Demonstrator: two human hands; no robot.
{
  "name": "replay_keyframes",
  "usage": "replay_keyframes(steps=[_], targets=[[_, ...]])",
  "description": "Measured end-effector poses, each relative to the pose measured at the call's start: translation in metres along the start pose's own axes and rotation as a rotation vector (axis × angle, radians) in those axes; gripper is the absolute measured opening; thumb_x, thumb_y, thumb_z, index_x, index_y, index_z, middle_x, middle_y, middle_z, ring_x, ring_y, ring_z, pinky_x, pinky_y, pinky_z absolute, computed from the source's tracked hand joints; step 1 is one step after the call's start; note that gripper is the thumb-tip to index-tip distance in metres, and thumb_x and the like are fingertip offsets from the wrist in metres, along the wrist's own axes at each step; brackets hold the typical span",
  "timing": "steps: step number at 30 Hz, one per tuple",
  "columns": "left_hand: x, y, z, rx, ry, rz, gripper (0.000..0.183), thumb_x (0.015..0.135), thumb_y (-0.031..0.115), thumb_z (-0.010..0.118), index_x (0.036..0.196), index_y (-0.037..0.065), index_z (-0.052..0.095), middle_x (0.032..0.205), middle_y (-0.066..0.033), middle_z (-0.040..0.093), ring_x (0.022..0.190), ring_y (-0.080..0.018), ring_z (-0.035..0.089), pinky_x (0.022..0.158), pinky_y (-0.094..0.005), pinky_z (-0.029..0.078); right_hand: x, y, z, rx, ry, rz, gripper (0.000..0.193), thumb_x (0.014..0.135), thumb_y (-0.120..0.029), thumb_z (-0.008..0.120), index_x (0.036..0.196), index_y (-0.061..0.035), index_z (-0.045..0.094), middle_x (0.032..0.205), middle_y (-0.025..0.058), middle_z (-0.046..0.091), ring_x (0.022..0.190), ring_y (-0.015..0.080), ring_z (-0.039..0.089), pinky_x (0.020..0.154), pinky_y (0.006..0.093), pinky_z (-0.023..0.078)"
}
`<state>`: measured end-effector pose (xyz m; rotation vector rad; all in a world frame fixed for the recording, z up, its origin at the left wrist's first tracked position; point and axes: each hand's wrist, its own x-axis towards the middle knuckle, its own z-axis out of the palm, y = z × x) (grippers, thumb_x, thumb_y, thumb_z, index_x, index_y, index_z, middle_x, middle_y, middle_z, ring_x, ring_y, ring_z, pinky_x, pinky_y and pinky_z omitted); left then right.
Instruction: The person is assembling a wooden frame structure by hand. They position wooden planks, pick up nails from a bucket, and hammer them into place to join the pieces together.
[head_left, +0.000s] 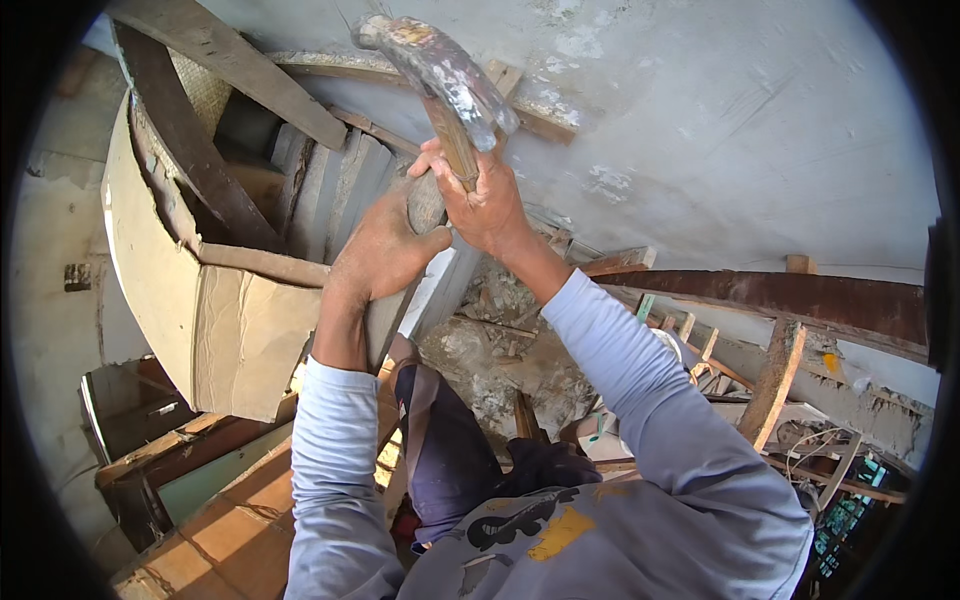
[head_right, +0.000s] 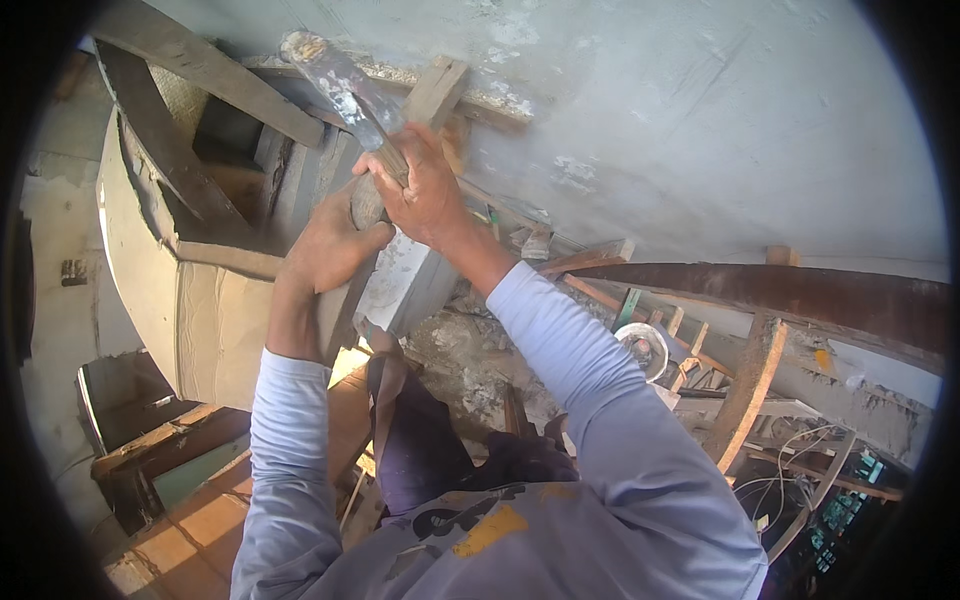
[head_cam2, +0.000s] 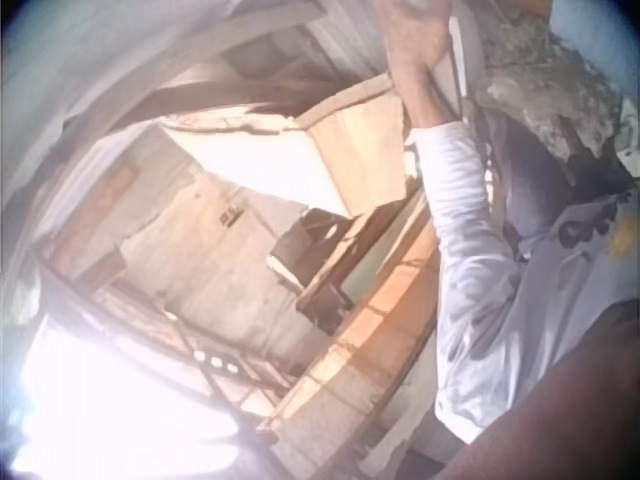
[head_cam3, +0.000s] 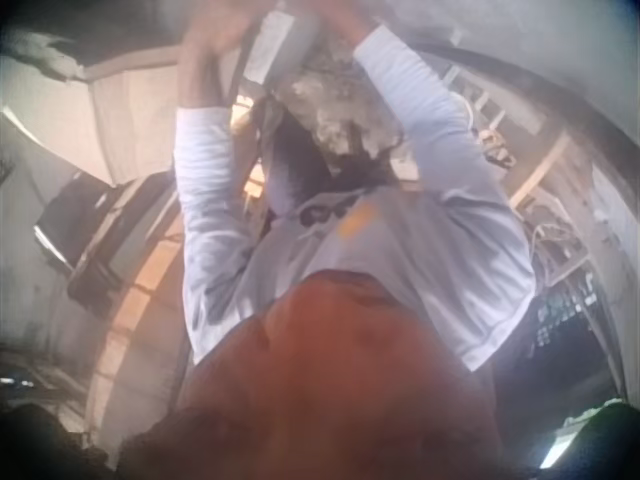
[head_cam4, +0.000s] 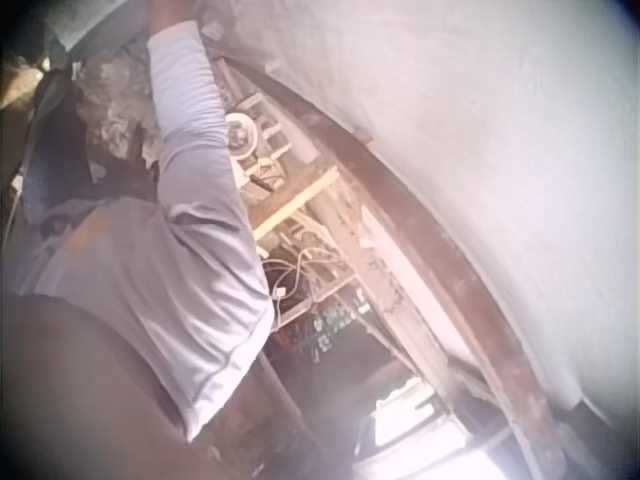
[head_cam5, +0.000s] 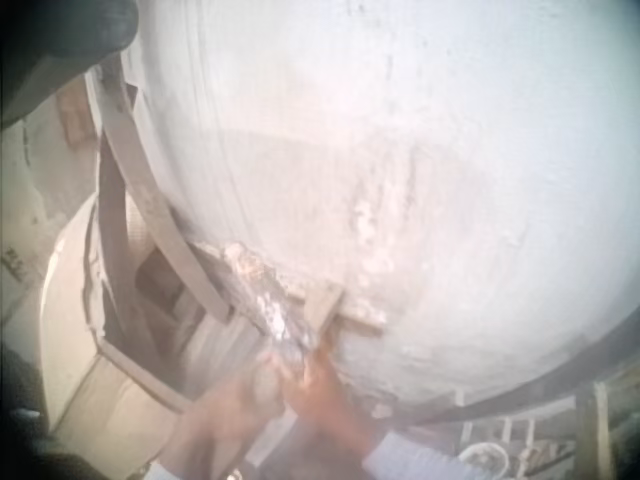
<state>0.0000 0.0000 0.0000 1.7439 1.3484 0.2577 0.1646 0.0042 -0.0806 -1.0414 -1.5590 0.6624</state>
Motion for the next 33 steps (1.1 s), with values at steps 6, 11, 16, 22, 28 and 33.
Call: replay_keyframes(steps=[6,11,16,22,28,33], targets=[[-0.004,0.001,-0.005,-0.003,0.019,0.053,0.059,0.079,0.022,0.070,0.131,-0.005,0.062,0.110,-0.0209,0.073,0.105,-0.0298,0.069,0.097,-0.0403,0.051,0.008,-0.006,0.004,-0.146,0.067,-0.110,0.022,0.107,-0.014,0.055,0.126,-0.0054,0.061,0.101,0.0056,0.076,0.122,0.0255,0.060,0.104,0.0431,0.049],[-0.005,0.001,0.005,0.016,-0.072,-0.036,0.057,0.079,0.025,0.071,0.126,-0.007,0.064,0.107,-0.0226,0.074,0.104,-0.0313,0.070,0.097,-0.0406,0.051,-0.011,-0.002,0.004,0.113,0.099,0.057,0.012,0.102,-0.015,0.063,0.106,-0.0068,0.071,0.107,0.0114,0.069,0.110,0.0371,0.059,0.107,0.0479,0.045],[-0.005,-0.001,0.003,0.038,0.036,0.121,0.057,0.080,0.024,0.071,0.128,-0.006,0.063,0.103,-0.0232,0.075,0.095,-0.0334,0.072,0.091,-0.0435,0.054,-0.002,-0.007,-0.003,-0.230,0.064,-0.079,0.030,0.108,-0.022,0.057,0.135,-0.0074,0.060,0.107,0.0069,0.076,0.119,0.0313,0.064,0.108,0.0453,0.047],[-0.002,0.000,-0.008,-0.009,-0.036,0.017,0.049,0.081,0.022,0.070,0.123,-0.003,0.066,0.097,-0.0154,0.075,0.087,-0.0249,0.070,0.085,-0.0388,0.055,-0.024,-0.044,-0.061,-0.146,0.060,0.190,0.039,0.108,-0.030,0.058,0.133,-0.0001,0.060,0.096,0.0202,0.073,0.098,0.0377,0.071,0.085,0.0462,0.054],[-0.007,0.005,-0.004,0.011,0.008,0.067,0.047,0.080,0.023,0.070,0.119,-0.004,0.068,0.096,-0.0163,0.075,0.089,-0.0252,0.071,0.086,-0.0389,0.054,-0.026,-0.091,-0.130,-0.343,0.016,0.384,0.044,0.111,-0.032,0.053,0.136,0.0042,0.053,0.074,0.0236,0.067,0.070,0.0411,0.070,0.066,0.0507,0.050],[0.000,0.000,-0.006,0.054,-0.001,0.100,0.049,0.080,0.024,0.070,0.121,-0.004,0.067,0.100,-0.0177,0.075,0.091,-0.0264,0.070,0.088,-0.0403,0.054,-0.027,-0.055,-0.140,-0.511,-0.108,0.487,0.046,0.112,-0.033,0.049,0.139,0.0047,0.048,0.069,0.0241,0.065,0.064,0.0416,0.067,0.062,0.0523,0.048]])
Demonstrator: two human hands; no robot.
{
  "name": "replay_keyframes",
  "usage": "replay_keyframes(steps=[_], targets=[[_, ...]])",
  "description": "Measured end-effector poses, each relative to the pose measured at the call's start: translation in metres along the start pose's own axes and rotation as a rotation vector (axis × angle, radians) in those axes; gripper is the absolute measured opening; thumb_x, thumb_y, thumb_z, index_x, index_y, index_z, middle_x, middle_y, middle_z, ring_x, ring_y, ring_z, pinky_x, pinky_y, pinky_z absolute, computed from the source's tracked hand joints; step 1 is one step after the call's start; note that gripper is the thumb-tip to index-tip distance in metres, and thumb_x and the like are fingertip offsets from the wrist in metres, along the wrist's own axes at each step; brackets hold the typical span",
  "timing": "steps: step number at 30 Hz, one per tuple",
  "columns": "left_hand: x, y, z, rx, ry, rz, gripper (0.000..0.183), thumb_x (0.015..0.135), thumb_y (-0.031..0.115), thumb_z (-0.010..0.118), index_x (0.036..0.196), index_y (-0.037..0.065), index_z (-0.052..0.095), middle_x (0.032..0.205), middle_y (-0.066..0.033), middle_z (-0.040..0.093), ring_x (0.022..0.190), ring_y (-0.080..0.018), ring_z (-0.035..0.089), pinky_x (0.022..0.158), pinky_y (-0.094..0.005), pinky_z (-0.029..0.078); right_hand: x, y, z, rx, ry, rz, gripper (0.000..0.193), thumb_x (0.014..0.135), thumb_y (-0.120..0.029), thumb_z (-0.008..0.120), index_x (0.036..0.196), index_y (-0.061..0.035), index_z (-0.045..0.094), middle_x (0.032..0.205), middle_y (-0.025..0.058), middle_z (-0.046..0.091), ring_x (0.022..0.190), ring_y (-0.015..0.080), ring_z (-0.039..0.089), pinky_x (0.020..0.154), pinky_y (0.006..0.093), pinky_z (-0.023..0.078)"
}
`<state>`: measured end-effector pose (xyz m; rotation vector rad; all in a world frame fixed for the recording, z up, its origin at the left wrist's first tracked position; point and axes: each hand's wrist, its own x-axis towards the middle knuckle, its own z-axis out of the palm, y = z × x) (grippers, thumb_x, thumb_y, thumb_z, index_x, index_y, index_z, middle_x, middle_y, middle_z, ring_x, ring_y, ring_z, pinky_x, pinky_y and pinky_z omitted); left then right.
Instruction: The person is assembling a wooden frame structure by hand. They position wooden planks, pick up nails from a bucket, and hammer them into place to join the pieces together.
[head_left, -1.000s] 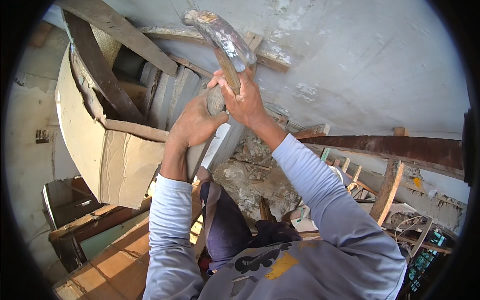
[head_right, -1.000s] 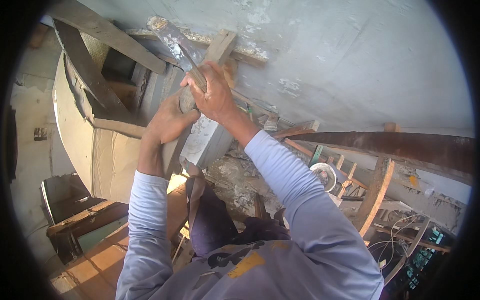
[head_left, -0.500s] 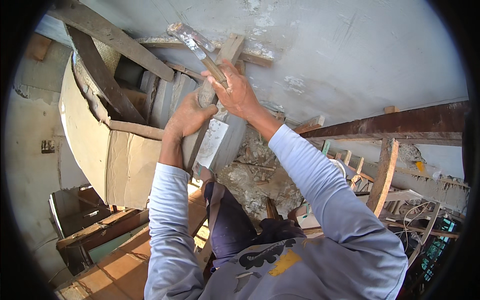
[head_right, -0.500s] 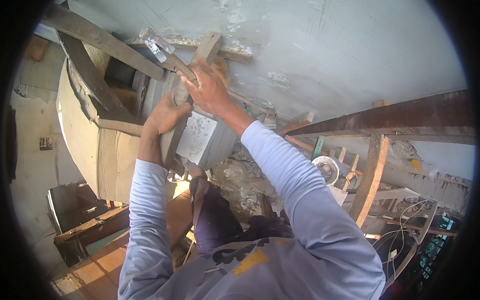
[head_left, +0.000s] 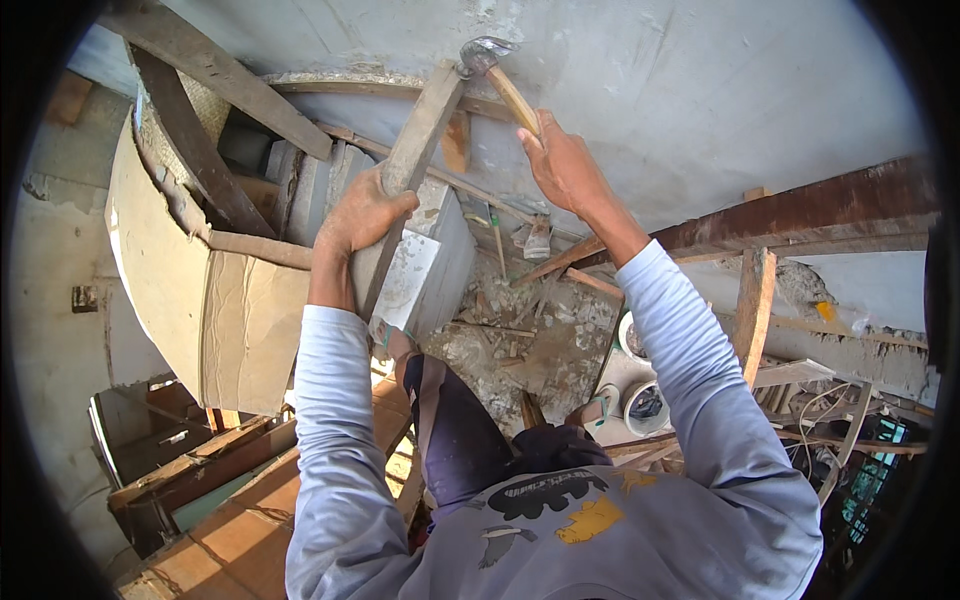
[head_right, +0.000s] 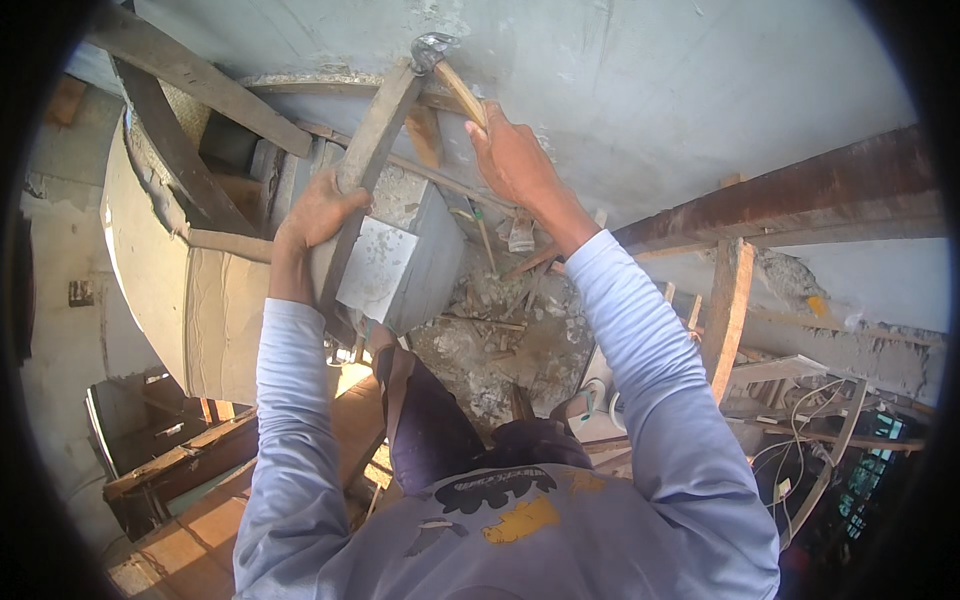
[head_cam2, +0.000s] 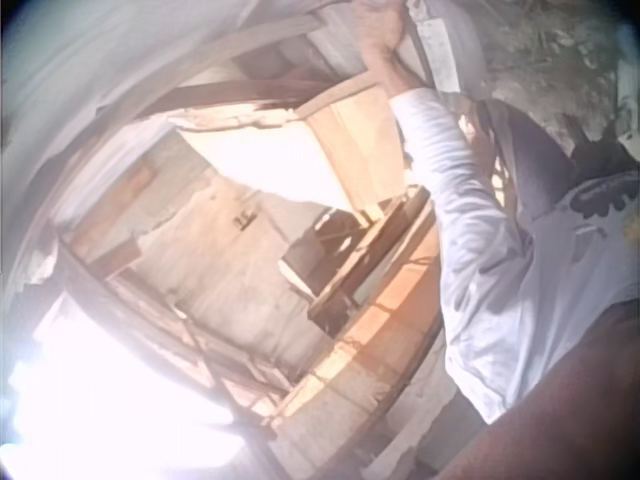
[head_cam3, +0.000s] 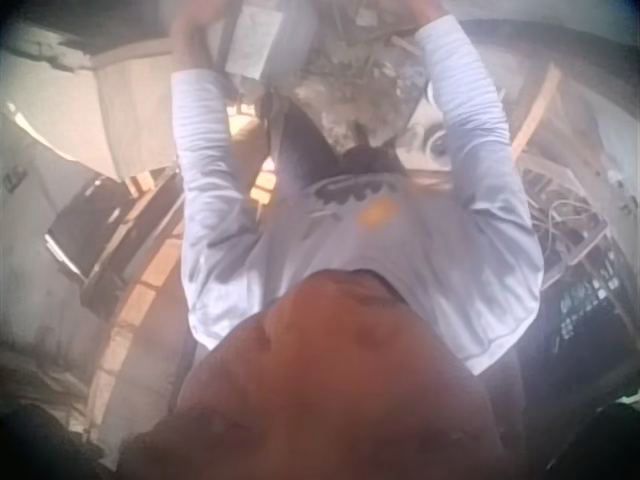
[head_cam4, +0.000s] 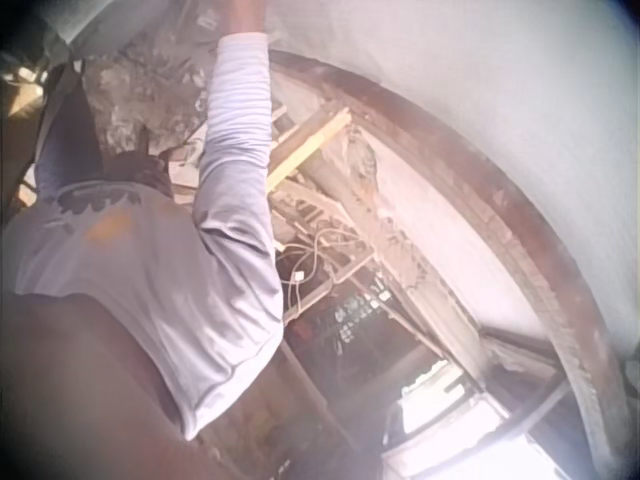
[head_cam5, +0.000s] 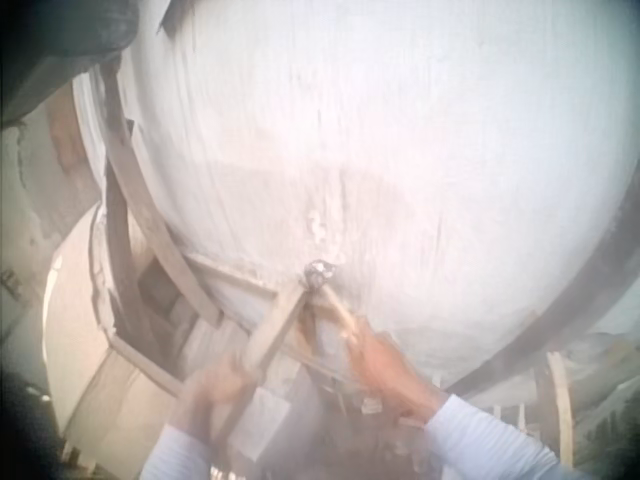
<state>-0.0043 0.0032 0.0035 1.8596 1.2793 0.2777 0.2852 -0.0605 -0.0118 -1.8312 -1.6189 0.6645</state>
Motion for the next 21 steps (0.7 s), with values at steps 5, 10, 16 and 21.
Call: replay_keyframes(steps=[5,10,16,21], targets=[[-0.005,0.001,0.001,-0.024,0.011,-0.012,0.049,0.080,0.025,0.070,0.119,-0.004,0.068,0.097,-0.0179,0.075,0.088,-0.0268,0.070,0.087,-0.0397,0.054,0.000,-0.027,-0.020,0.083,0.052,-0.088,0.048,0.112,-0.033,0.049,0.140,0.0059,0.049,0.070,0.0252,0.065,0.065,0.0438,0.066,0.063,0.0526,0.048],[-0.002,0.002,0.000,0.031,-0.005,0.000,0.046,0.079,0.024,0.070,0.115,-0.004,0.068,0.091,-0.0153,0.075,0.084,-0.0252,0.070,0.082,-0.0386,0.054,0.012,0.001,0.000,-0.035,0.004,-0.040,0.049,0.112,-0.034,0.049,0.140,0.0053,0.050,0.073,0.0263,0.066,0.067,0.0451,0.066,0.065,0.0528,0.048],[-0.001,-0.002,0.002,-0.057,-0.022,-0.017,0.043,0.078,0.023,0.070,0.112,-0.004,0.070,0.088,-0.0139,0.075,0.081,-0.0239,0.070,0.080,-0.0379,0.054,0.007,-0.001,0.003,0.000,-0.018,-0.024,0.047,0.111,-0.034,0.050,0.140,0.0027,0.050,0.076,0.0271,0.067,0.071,0.0459,0.068,0.067,0.0528,0.048],[-0.005,0.005,-0.002,-0.013,-0.018,-0.030,0.043,0.078,0.026,0.072,0.110,-0.003,0.070,0.091,-0.0148,0.076,0.085,-0.0239,0.072,0.081,-0.0366,0.055,-0.004,0.007,-0.005,0.067,-0.034,-0.009,0.045,0.110,-0.035,0.053,0.139,-0.0006,0.052,0.077,0.0248,0.067,0.073,0.0450,0.069,0.068,0.0518,0.049]])
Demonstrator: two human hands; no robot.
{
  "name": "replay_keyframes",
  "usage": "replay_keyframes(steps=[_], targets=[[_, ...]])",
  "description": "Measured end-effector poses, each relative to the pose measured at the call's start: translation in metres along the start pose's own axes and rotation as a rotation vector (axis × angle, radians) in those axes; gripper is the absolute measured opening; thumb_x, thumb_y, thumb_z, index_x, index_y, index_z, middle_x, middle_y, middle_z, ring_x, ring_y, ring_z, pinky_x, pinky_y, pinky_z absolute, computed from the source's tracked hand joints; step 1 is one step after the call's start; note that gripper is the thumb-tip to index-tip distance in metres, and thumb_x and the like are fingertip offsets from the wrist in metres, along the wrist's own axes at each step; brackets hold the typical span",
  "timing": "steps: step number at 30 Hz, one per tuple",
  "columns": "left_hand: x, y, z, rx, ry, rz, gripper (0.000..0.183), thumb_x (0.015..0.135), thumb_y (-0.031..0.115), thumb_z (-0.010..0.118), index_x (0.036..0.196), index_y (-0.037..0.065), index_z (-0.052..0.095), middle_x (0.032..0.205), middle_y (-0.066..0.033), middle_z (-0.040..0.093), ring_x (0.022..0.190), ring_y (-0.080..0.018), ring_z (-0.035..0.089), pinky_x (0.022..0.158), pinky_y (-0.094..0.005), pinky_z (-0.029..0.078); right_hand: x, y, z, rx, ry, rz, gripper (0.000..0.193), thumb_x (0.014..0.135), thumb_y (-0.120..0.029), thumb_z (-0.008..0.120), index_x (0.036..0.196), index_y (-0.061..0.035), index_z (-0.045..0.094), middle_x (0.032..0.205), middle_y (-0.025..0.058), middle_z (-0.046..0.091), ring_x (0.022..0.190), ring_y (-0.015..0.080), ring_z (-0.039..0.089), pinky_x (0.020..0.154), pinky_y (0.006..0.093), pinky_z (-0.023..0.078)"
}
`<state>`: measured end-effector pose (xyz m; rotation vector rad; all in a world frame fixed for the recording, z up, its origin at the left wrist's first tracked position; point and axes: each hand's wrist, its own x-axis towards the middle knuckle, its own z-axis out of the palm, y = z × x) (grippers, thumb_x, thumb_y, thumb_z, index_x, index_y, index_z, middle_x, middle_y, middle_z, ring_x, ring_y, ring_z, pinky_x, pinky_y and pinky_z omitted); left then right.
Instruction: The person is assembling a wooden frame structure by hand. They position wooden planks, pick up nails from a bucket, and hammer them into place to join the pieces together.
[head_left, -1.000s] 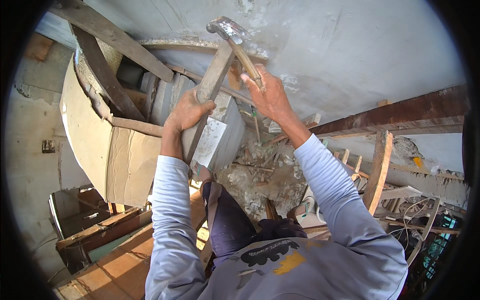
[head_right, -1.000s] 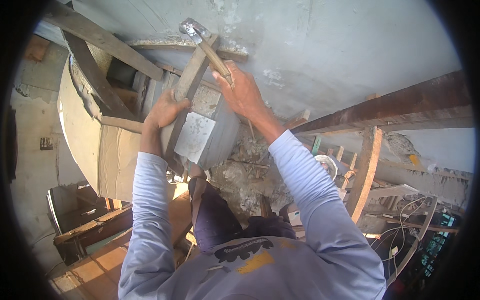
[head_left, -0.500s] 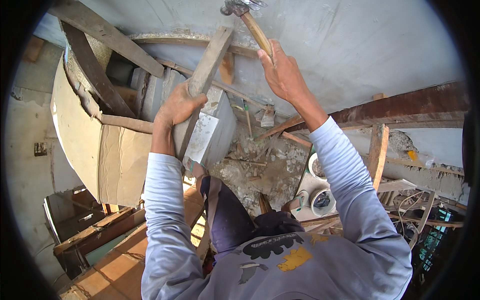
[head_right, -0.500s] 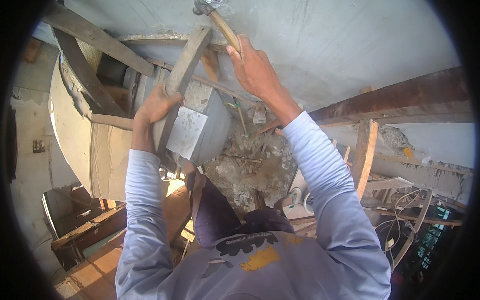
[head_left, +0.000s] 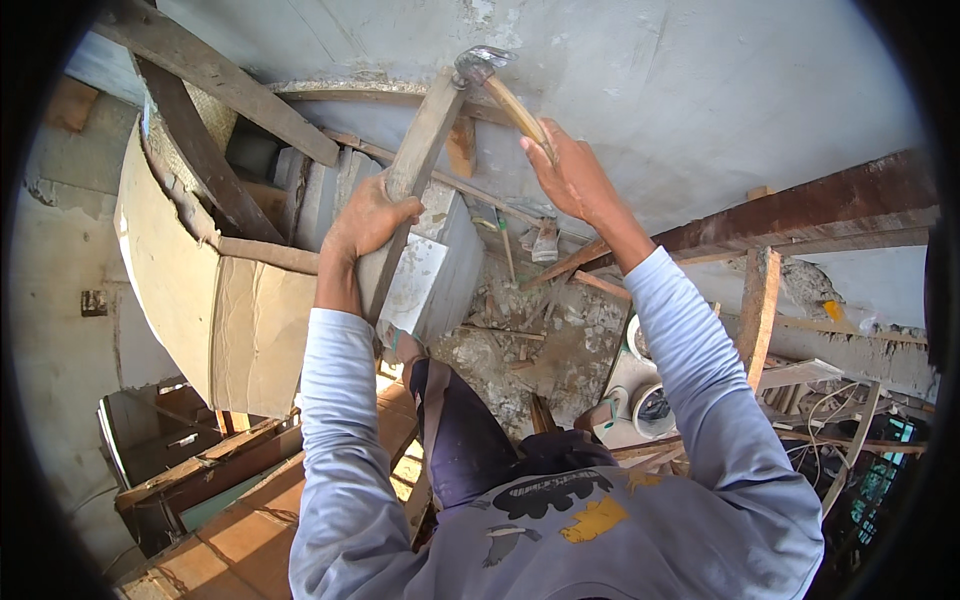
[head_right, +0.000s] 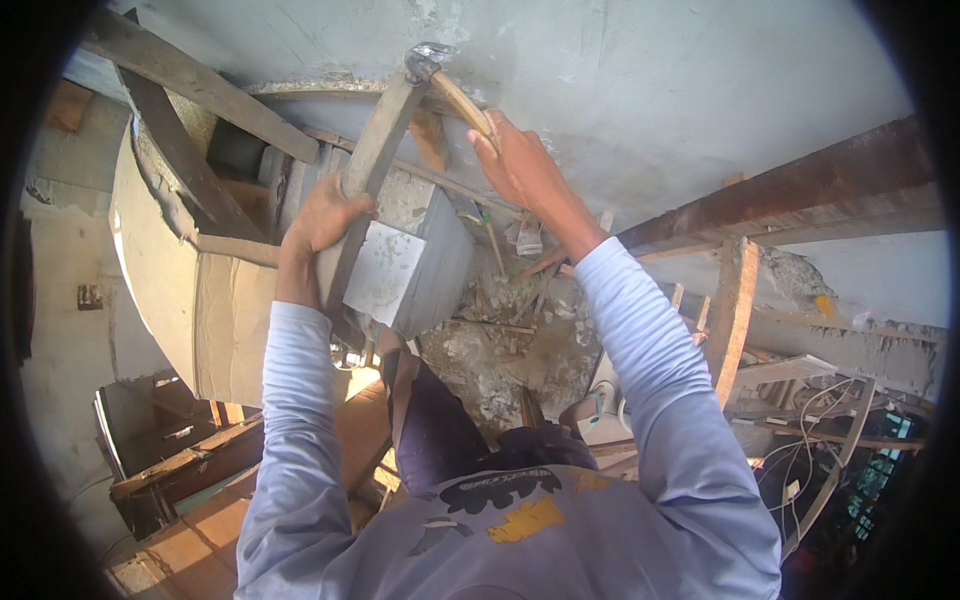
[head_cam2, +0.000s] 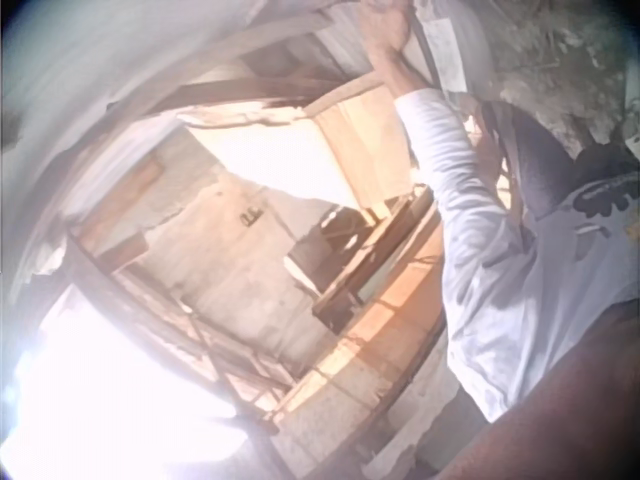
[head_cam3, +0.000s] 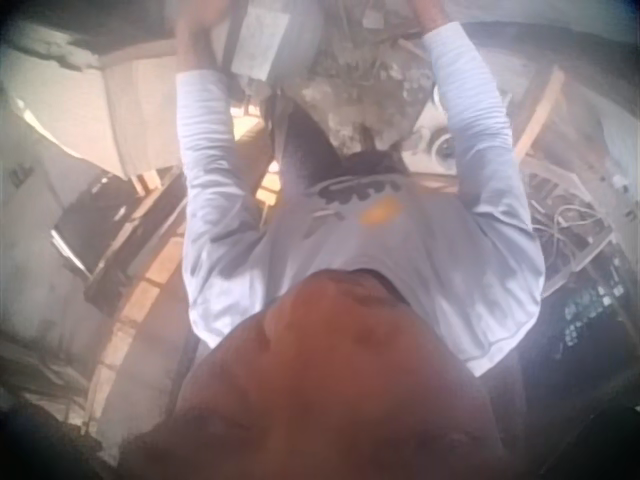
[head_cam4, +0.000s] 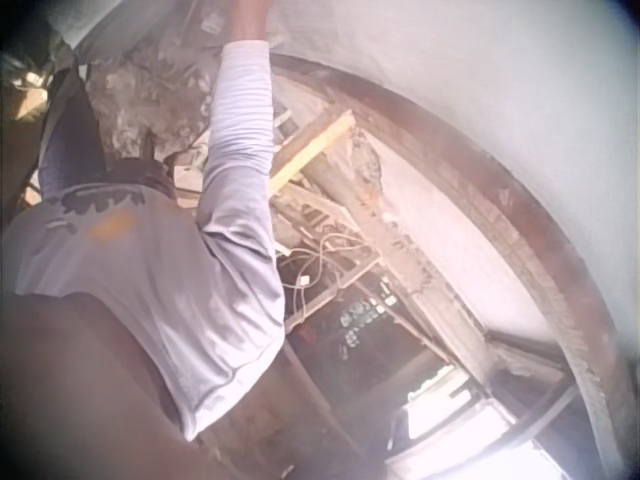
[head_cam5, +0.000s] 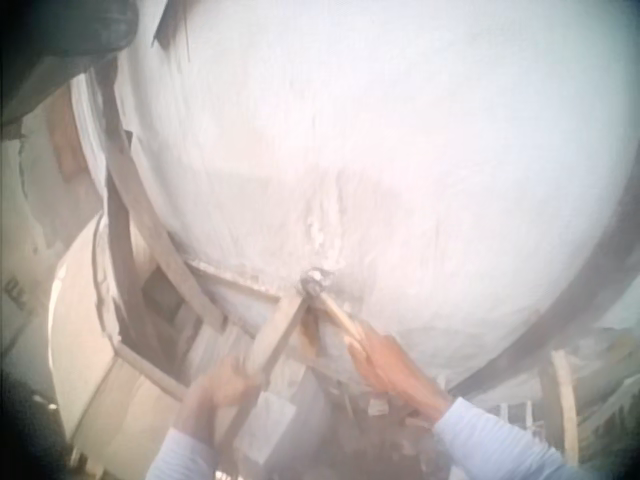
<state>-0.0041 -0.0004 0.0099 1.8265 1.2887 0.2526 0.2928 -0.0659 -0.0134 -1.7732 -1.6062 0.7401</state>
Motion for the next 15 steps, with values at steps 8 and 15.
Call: replay_keyframes(steps=[8,15], targets=[[0.003,-0.003,0.009,0.165,0.190,0.083,0.063,0.082,0.030,0.073,0.136,-0.001,0.064,0.121,-0.0264,0.073,0.114,-0.0367,0.070,0.103,-0.0428,0.052,-0.119,0.054,0.065,0.234,0.213,0.177,0.049,0.107,-0.040,0.057,0.137,0.0002,0.058,0.100,0.0294,0.071,0.097,0.0472,0.070,0.086,0.0503,0.052],[0.000,0.001,0.012,0.161,0.190,0.079,0.066,0.082,0.028,0.072,0.139,-0.003,0.061,0.121,-0.0291,0.072,0.116,-0.0398,0.069,0.104,-0.0443,0.051,-0.228,0.116,0.104,0.167,0.011,0.522,0.050,0.107,-0.041,0.055,0.137,-0.0011,0.060,0.109,0.0288,0.071,0.104,0.0478,0.068,0.091,0.0509,0.051]])
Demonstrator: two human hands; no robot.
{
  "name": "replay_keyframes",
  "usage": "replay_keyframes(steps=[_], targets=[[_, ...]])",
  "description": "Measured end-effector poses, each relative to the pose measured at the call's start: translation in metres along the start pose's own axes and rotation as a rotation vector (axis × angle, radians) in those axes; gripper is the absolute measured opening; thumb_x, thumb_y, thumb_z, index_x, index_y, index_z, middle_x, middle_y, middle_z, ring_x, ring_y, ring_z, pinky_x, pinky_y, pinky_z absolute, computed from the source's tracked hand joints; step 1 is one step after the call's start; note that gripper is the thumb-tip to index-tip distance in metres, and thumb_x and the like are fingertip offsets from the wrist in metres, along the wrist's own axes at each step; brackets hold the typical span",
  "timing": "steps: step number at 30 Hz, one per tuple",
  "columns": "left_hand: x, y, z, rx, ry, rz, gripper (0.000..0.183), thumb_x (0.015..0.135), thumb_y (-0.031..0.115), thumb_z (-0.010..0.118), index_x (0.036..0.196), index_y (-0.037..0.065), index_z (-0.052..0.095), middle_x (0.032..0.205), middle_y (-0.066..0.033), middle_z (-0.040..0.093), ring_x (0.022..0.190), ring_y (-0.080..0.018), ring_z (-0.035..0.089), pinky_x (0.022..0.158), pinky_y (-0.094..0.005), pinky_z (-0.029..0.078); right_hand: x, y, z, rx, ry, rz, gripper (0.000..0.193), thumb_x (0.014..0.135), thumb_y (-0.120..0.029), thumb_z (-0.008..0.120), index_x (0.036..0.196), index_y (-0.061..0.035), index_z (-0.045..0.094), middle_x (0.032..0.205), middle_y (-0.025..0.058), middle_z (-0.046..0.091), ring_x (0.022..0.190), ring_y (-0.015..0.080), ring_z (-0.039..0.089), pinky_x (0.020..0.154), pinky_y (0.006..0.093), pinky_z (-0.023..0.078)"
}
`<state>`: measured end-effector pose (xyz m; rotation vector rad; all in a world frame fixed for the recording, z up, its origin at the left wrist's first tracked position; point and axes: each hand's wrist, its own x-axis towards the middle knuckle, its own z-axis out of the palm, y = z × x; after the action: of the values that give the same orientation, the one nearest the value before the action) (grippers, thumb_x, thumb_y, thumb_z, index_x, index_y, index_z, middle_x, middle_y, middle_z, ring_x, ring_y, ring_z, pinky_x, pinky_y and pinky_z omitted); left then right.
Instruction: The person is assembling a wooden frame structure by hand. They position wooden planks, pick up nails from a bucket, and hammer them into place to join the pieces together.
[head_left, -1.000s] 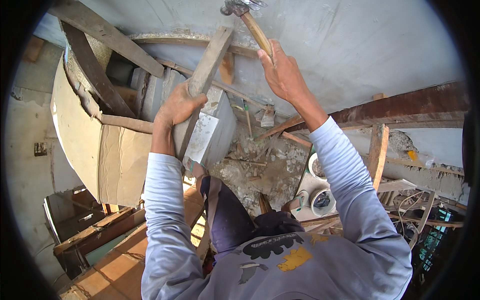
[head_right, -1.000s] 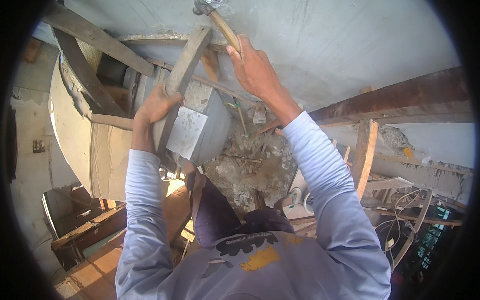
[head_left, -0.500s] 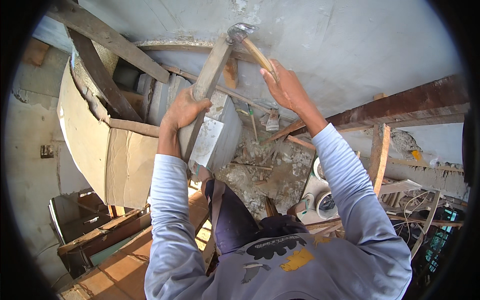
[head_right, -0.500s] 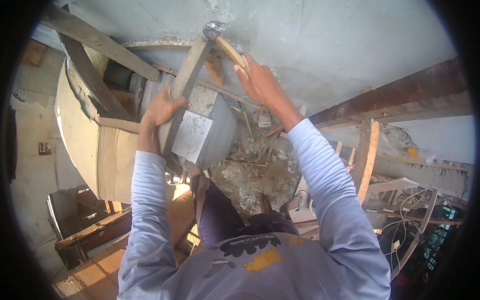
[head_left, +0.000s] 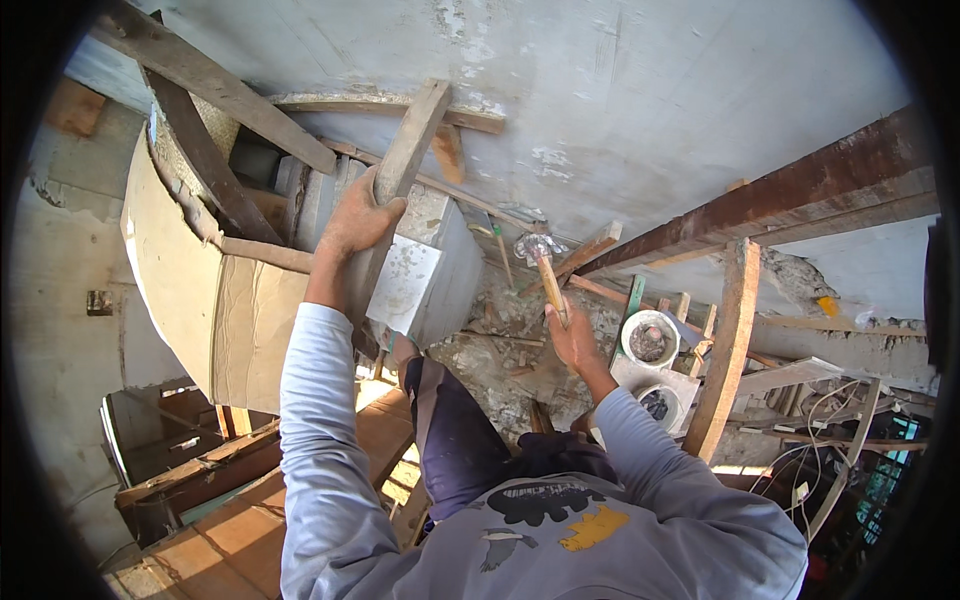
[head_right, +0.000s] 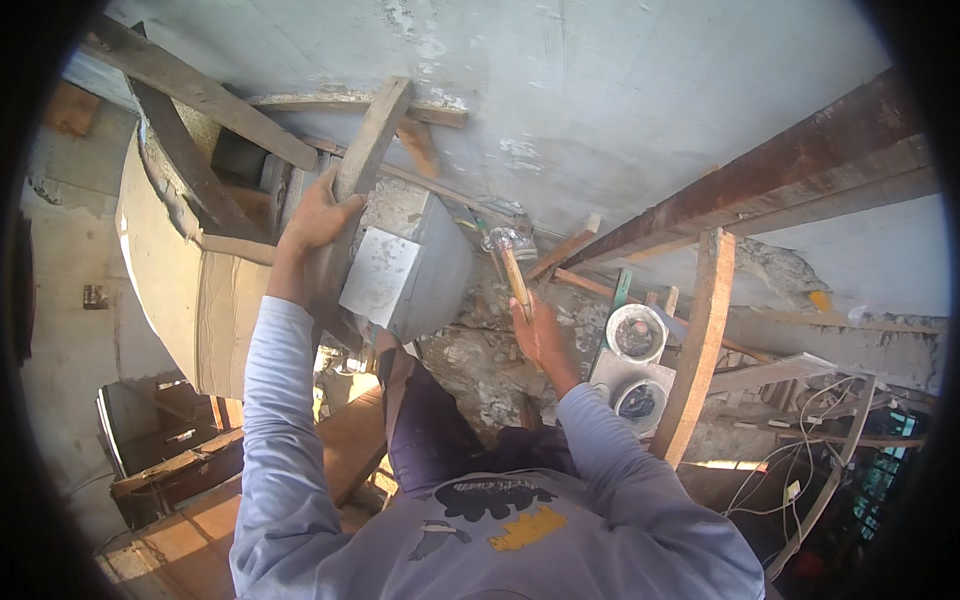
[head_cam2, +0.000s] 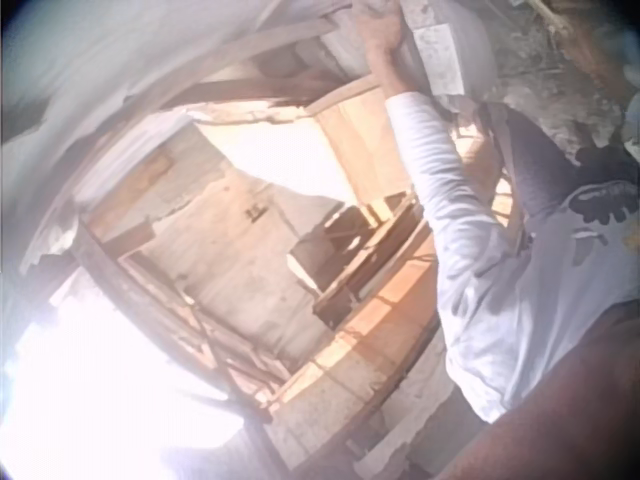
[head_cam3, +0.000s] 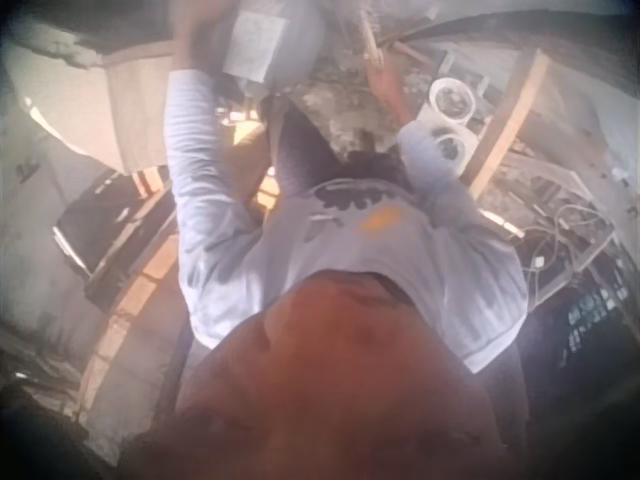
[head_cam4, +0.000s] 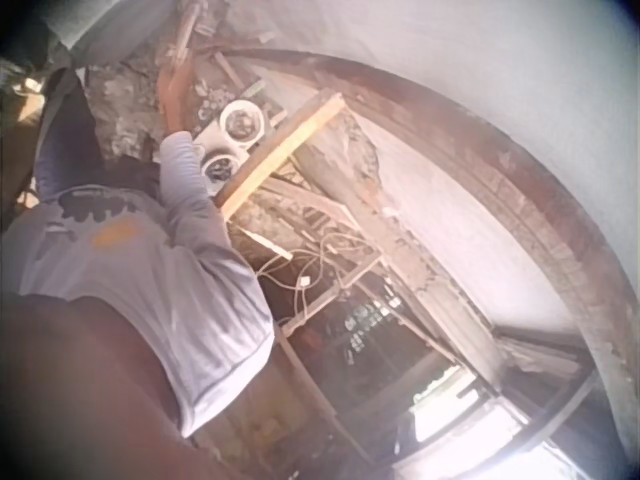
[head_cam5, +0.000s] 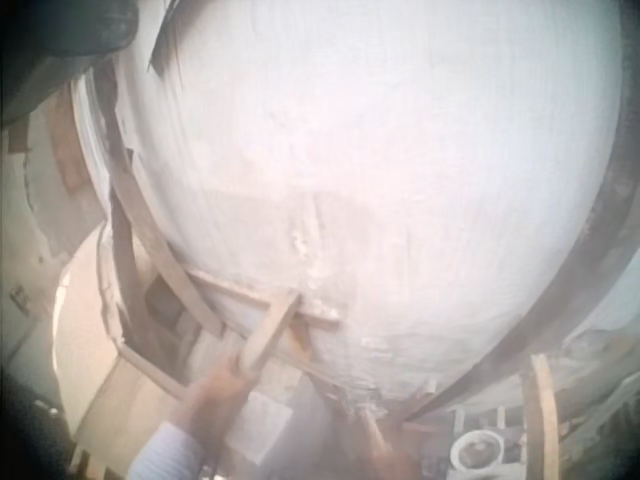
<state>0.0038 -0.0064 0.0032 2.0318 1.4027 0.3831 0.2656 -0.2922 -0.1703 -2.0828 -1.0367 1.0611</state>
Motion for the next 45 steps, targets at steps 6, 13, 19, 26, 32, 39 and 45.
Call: replay_keyframes(steps=[6,13,19,26,32,39,45], targets=[[-0.001,-0.005,0.000,-0.034,0.029,0.037,0.059,0.081,0.027,0.072,0.131,-0.002,0.066,0.114,-0.0264,0.074,0.108,-0.0365,0.072,0.097,-0.0433,0.053,-0.001,0.059,0.018,-0.062,0.029,0.028,0.044,0.108,-0.039,0.055,0.133,-0.0027,0.060,0.102,0.0274,0.070,0.096,0.0471,0.068,0.086,0.0515,0.050],[-0.009,-0.002,0.007,0.078,0.151,0.007,0.064,0.080,0.035,0.075,0.134,0.001,0.065,0.111,-0.0264,0.075,0.105,-0.0407,0.071,0.097,-0.0452,0.054,0.018,0.047,0.017,-0.041,0.003,0.029,0.045,0.109,-0.038,0.053,0.135,-0.0022,0.059,0.095,0.0248,0.070,0.092,0.0463,0.068,0.082,0.0512,0.050],[-0.031,0.036,0.032,0.489,0.677,0.399,0.051,0.085,0.019,0.079,0.132,0.006,0.066,0.117,-0.0192,0.073,0.111,-0.0419,0.067,0.100,-0.0499,0.053,0.018,0.048,0.045,-0.102,0.060,0.054,0.052,0.110,-0.043,0.050,0.138,0.0003,0.056,0.094,0.0258,0.070,0.090,0.0466,0.069,0.082,0.0566,0.050],[-0.157,-0.002,0.248,-0.630,0.174,-0.321,0.046,0.096,0.017,0.077,0.131,-0.005,0.058,0.123,-0.0197,0.069,0.114,-0.0274,0.066,0.097,-0.0396,0.054,-0.043,0.007,0.069,0.004,-0.094,0.086,0.055,0.110,-0.041,0.046,0.140,0.0054,0.044,0.100,0.0338,0.069,0.097,0.0544,0.066,0.089,0.0597,0.051],[-0.172,-0.087,0.324,-0.972,-0.116,-0.690,0.027,0.105,0.013,0.061,0.127,-0.002,0.060,0.087,-0.0064,0.064,0.080,-0.0151,0.064,0.081,-0.0325,0.057,-0.087,0.069,0.136,0.253,-0.178,0.037,0.040,0.110,-0.035,0.045,0.132,-0.0022,0.049,0.085,0.0243,0.070,0.084,0.0494,0.069,0.081,0.0573,0.051],[-0.158,-0.125,0.330,-0.603,-0.355,-0.751,0.021,0.107,0.019,0.062,0.120,0.003,0.066,0.075,0.0013,0.058,0.058,-0.0068,0.052,0.053,-0.0263,0.046,0.000,0.429,0.138,-0.284,0.395,0.462,0.017,0.098,-0.017,0.065,0.108,-0.0035,0.069,0.102,0.0184,0.072,0.091,0.0374,0.070,0.083,0.0421,0.054],[-0.184,-0.118,0.349,-0.522,-0.501,-0.869,0.033,0.107,0.015,0.061,0.135,-0.002,0.053,0.076,0.0010,0.053,0.061,-0.0041,0.050,0.054,-0.0227,0.040,0.079,0.650,0.039,-0.549,0.431,0.453,0.018,0.094,-0.024,0.071,0.100,-0.0080,0.076,0.093,0.0182,0.076,0.089,0.0397,0.074,0.080,0.0468,0.057]])
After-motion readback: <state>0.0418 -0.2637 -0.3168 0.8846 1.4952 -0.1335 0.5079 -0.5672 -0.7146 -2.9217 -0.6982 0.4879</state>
